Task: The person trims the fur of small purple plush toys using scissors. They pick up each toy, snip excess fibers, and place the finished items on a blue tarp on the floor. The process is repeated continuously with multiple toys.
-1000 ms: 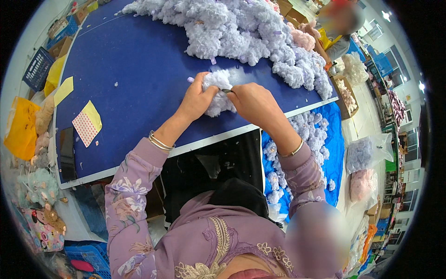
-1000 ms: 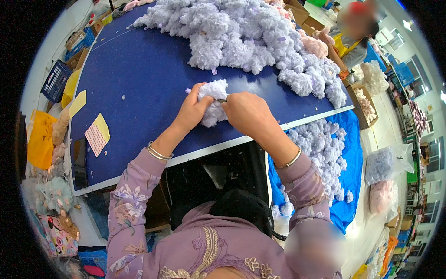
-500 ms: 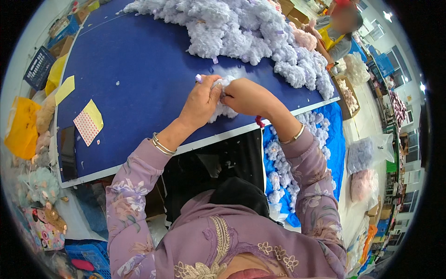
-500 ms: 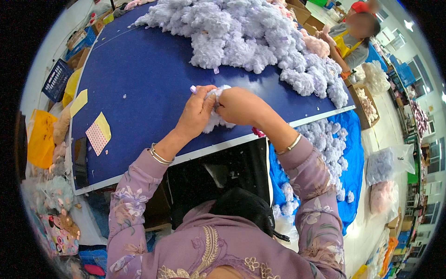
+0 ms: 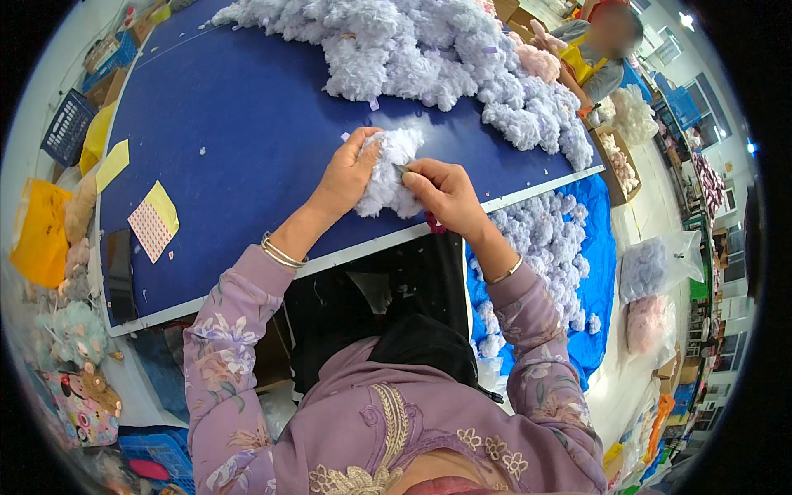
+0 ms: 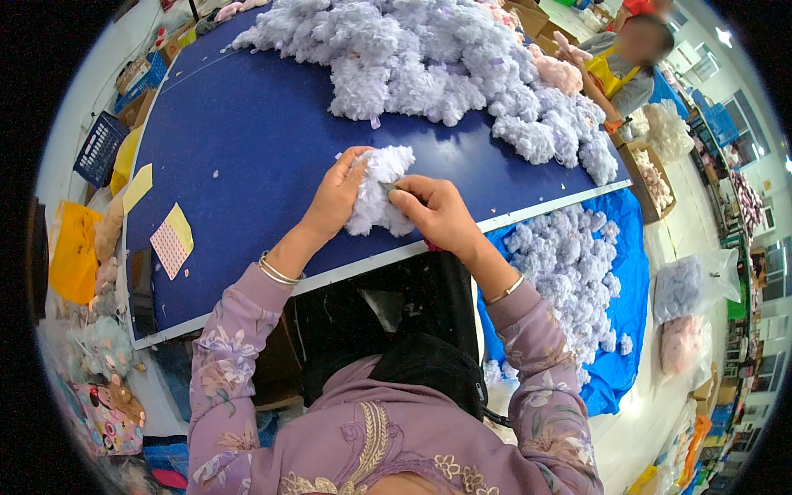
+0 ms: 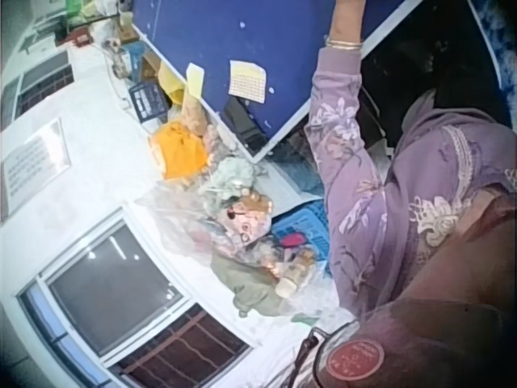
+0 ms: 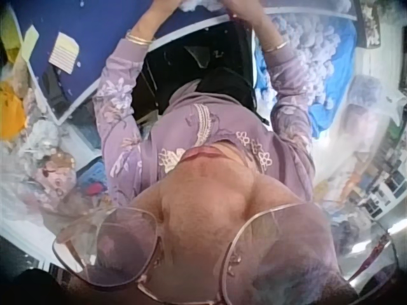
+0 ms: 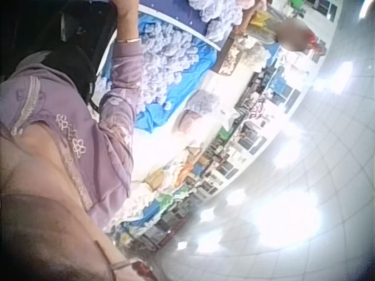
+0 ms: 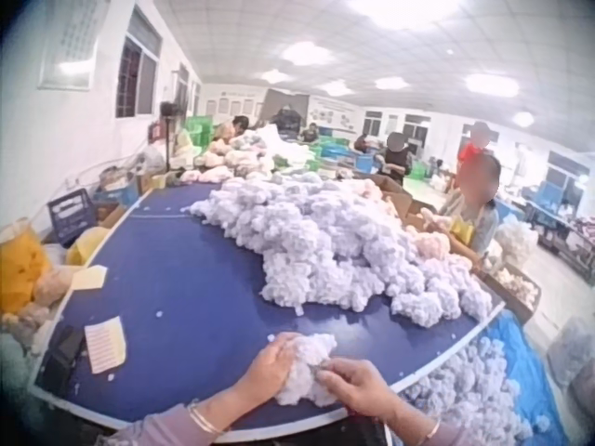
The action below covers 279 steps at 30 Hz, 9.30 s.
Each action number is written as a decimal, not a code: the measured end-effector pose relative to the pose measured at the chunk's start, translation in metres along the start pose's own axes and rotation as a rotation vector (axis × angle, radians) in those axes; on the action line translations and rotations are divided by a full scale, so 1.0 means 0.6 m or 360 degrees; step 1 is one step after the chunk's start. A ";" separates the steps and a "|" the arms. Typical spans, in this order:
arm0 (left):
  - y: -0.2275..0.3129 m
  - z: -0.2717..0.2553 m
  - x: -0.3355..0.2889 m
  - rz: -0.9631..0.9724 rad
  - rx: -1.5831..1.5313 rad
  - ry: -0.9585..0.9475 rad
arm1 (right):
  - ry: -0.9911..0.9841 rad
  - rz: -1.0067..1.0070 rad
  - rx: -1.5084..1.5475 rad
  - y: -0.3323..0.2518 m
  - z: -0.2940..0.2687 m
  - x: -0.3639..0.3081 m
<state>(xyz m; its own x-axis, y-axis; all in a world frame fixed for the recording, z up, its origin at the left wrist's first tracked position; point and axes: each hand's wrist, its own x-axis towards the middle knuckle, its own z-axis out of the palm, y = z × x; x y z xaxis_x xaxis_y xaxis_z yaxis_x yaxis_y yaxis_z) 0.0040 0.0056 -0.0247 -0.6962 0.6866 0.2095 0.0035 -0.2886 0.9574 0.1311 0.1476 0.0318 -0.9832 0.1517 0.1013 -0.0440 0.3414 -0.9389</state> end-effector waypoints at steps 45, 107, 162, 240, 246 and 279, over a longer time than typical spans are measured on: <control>0.036 0.000 -0.005 -0.0205 0.0595 -0.0184 | 0.0130 0.0032 -0.0191 0.009 0.036 0.034; 0.015 0.012 -0.012 0.0235 0.0611 0.0010 | -0.0074 0.0054 -0.0699 -0.026 0.013 0.018; 0.037 0.007 -0.004 -0.0138 0.0542 -0.0200 | 0.0316 0.0103 0.0182 0.001 0.035 0.029; 0.044 0.010 -0.001 0.0152 0.0886 0.0046 | -0.0314 0.0167 -0.1794 -0.095 -0.023 0.038; 0.048 0.013 -0.008 0.0068 0.0857 0.0013 | -0.0658 0.0253 -0.1837 -0.112 -0.031 0.075; -0.011 -0.039 0.035 -0.0148 0.0897 -0.0147 | 0.0632 -0.0065 -0.0369 0.050 0.045 -0.002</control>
<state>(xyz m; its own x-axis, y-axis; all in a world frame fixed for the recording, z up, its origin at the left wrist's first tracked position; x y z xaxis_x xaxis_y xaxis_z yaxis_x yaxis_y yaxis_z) -0.0277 0.0064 -0.0310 -0.6466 0.7547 0.1115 0.3447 0.1586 0.9252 0.1261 0.1330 -0.0055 -0.8355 0.4623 0.2971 0.0042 0.5461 -0.8377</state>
